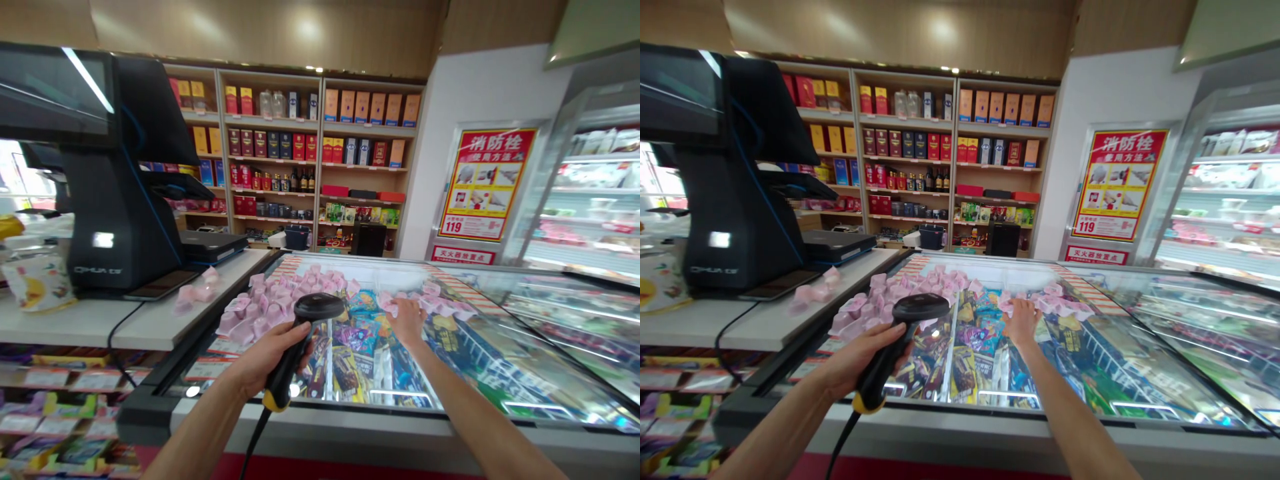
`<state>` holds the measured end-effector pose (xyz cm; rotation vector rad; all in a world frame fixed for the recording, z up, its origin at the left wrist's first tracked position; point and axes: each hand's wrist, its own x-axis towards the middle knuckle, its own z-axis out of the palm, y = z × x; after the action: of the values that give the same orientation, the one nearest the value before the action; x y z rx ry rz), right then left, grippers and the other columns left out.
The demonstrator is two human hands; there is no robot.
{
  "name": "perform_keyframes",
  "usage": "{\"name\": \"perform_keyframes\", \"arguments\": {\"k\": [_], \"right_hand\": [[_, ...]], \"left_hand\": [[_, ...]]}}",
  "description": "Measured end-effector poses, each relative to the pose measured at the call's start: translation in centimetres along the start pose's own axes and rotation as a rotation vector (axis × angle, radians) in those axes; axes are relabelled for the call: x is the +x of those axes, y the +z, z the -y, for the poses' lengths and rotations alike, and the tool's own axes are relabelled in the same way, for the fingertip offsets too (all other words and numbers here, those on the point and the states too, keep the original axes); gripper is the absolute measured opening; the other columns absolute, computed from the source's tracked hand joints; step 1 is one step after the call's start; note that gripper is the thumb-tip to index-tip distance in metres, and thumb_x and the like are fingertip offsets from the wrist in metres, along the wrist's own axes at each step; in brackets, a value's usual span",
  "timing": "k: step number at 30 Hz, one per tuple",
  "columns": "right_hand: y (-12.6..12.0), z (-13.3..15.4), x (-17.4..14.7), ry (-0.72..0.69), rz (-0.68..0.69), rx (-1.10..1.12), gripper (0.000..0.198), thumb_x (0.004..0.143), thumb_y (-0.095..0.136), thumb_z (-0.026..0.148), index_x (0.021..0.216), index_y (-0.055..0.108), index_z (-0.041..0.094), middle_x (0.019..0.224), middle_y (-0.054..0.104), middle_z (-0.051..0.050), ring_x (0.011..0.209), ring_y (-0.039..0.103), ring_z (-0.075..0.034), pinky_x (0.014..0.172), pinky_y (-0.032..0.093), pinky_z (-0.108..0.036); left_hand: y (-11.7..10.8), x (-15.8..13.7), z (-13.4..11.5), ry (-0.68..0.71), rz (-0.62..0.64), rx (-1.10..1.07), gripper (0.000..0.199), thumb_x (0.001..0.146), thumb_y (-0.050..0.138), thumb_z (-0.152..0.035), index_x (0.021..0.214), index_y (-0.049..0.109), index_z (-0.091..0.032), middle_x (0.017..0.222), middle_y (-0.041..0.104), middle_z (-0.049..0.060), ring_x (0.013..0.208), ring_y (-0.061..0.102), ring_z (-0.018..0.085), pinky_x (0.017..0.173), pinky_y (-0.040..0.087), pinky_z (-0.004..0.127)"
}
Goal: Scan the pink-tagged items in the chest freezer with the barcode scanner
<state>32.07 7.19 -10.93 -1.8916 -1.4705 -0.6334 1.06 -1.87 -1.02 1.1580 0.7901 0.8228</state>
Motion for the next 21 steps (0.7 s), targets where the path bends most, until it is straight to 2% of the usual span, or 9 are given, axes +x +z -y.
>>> {"name": "perform_keyframes", "arguments": {"k": [8, 13, 16, 21], "right_hand": [[-0.1, -2.6, 0.6, 0.044, -0.042, -0.143, 0.023, 0.065, 0.048, 0.025, 0.086, 0.052, 0.019, 0.092, 0.053, -0.009, 0.090, 0.041, -0.025, 0.076, 0.024, -0.040], [0.4, -0.8, 1.6, -0.029, -0.147, -0.024, 0.032, 0.066, 0.047, 0.031, 0.095, 0.051, 0.018, 0.111, 0.045, -0.010, 0.101, 0.038, -0.026, 0.083, 0.023, -0.041], [1.7, 2.2, 3.2, -0.103, -0.066, 0.111, 0.035, 0.070, 0.042, 0.030, 0.103, 0.047, 0.017, 0.112, 0.046, -0.010, 0.102, 0.040, -0.023, 0.084, 0.028, -0.036], [5.2, 7.1, 6.1, -0.132, 0.220, 0.187, 0.045, 0.072, 0.043, 0.022, 0.116, 0.038, 0.017, 0.114, 0.046, -0.010, 0.099, 0.045, -0.020, 0.081, 0.033, -0.030]], "left_hand": [[-1.3, 0.8, 0.4, 0.051, -0.048, 0.020, 0.022, 0.070, 0.053, -0.036, 0.068, 0.051, -0.014, 0.058, 0.054, 0.000, 0.048, 0.048, 0.008, 0.046, 0.037, 0.020], [-1.7, 1.6, 1.0, 0.048, -0.047, 0.011, 0.024, 0.071, 0.052, -0.037, 0.067, 0.051, -0.014, 0.058, 0.053, -0.001, 0.048, 0.047, 0.008, 0.045, 0.036, 0.021], [-1.7, 1.9, 1.1, 0.036, -0.050, 0.007, 0.024, 0.070, 0.052, -0.038, 0.067, 0.051, -0.014, 0.057, 0.053, -0.001, 0.047, 0.046, 0.008, 0.045, 0.036, 0.021], [-1.9, 1.4, 1.0, -0.014, -0.092, -0.005, 0.025, 0.067, 0.055, -0.039, 0.068, 0.051, -0.014, 0.059, 0.055, -0.001, 0.048, 0.048, 0.007, 0.047, 0.036, 0.021]]}}
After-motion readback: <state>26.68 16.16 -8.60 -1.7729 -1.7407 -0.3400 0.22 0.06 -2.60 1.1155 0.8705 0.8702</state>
